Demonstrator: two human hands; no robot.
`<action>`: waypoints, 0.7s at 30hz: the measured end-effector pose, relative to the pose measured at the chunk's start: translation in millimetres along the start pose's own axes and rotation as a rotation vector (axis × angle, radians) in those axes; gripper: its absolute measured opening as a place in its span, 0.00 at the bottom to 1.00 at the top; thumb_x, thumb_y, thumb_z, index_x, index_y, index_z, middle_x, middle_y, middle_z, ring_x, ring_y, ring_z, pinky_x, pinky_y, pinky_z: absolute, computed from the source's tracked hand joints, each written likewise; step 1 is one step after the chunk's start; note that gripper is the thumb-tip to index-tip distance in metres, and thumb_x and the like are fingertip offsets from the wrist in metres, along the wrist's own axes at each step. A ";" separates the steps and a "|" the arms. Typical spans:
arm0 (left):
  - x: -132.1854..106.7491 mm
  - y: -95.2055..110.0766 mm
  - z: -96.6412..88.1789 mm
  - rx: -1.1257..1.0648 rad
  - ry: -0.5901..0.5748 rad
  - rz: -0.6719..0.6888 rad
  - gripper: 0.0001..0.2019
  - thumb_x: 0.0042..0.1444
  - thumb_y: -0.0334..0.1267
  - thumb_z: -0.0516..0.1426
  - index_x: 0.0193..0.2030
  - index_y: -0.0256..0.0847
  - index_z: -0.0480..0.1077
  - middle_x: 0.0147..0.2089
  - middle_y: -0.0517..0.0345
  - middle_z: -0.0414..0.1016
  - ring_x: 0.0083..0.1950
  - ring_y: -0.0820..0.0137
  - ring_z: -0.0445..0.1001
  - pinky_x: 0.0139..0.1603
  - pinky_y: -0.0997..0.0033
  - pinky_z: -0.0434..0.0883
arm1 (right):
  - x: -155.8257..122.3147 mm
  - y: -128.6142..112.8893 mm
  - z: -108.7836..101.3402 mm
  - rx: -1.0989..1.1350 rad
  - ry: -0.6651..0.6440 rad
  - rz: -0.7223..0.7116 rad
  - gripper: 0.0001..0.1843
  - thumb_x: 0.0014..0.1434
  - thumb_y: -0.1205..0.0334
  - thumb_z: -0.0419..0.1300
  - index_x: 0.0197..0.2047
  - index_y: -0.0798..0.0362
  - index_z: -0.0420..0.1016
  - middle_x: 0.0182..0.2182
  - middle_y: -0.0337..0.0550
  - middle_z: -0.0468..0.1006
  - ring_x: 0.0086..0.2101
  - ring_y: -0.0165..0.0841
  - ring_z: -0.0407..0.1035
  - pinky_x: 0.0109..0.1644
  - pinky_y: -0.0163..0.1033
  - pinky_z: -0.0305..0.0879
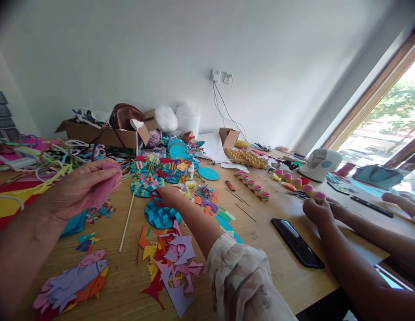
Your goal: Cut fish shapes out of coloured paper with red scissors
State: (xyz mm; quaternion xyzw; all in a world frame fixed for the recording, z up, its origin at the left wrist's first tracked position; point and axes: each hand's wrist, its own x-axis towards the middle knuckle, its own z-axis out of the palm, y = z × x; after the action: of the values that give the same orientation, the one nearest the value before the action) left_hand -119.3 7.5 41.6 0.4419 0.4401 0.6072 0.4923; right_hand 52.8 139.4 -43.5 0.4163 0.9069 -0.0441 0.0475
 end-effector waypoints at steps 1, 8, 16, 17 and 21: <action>0.2 -0.1 -0.4 -0.001 0.002 -0.001 0.06 0.44 0.33 0.64 0.29 0.40 0.72 0.24 0.66 0.72 0.24 0.80 0.68 0.24 0.85 0.67 | -2.7 0.4 -4.6 0.018 0.009 0.007 0.16 0.64 0.60 0.58 0.54 0.55 0.68 0.50 0.48 0.72 0.45 0.39 0.71 0.46 0.49 0.71; -1.1 -1.7 1.0 0.001 -0.033 0.007 0.04 0.44 0.32 0.65 0.27 0.40 0.73 0.23 0.66 0.72 0.23 0.80 0.68 0.23 0.84 0.67 | -66.2 7.4 -26.5 0.217 0.098 0.047 0.12 0.53 0.68 0.62 0.42 0.53 0.72 0.33 0.42 0.76 0.32 0.34 0.67 0.30 0.33 0.55; -5.2 -7.5 15.4 0.088 -0.155 0.027 0.05 0.45 0.34 0.65 0.26 0.40 0.72 0.23 0.66 0.70 0.22 0.81 0.65 0.20 0.85 0.63 | -134.0 25.9 4.7 0.662 0.122 0.114 0.07 0.46 0.69 0.62 0.27 0.52 0.67 0.24 0.37 0.73 0.23 0.30 0.64 0.25 0.32 0.55; -6.4 -7.7 18.2 0.107 -0.176 0.033 0.06 0.45 0.34 0.65 0.26 0.40 0.71 0.23 0.67 0.69 0.22 0.81 0.64 0.20 0.86 0.62 | -136.1 27.9 4.2 0.728 0.157 0.130 0.06 0.47 0.68 0.61 0.28 0.52 0.66 0.24 0.37 0.73 0.23 0.30 0.65 0.25 0.32 0.56; -9.9 -12.3 28.5 0.221 -0.216 0.036 0.10 0.44 0.36 0.66 0.27 0.42 0.68 0.23 0.67 0.69 0.21 0.79 0.65 0.19 0.84 0.61 | -139.1 24.9 -6.7 0.953 0.303 0.162 0.09 0.53 0.57 0.57 0.32 0.52 0.62 0.25 0.37 0.72 0.21 0.28 0.63 0.23 0.32 0.55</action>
State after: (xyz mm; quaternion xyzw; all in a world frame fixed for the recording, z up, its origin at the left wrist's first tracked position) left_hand -87.9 2.2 34.9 0.5639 0.4409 0.5127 0.4741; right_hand 161.6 51.9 -20.8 0.4623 0.7475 -0.3884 -0.2769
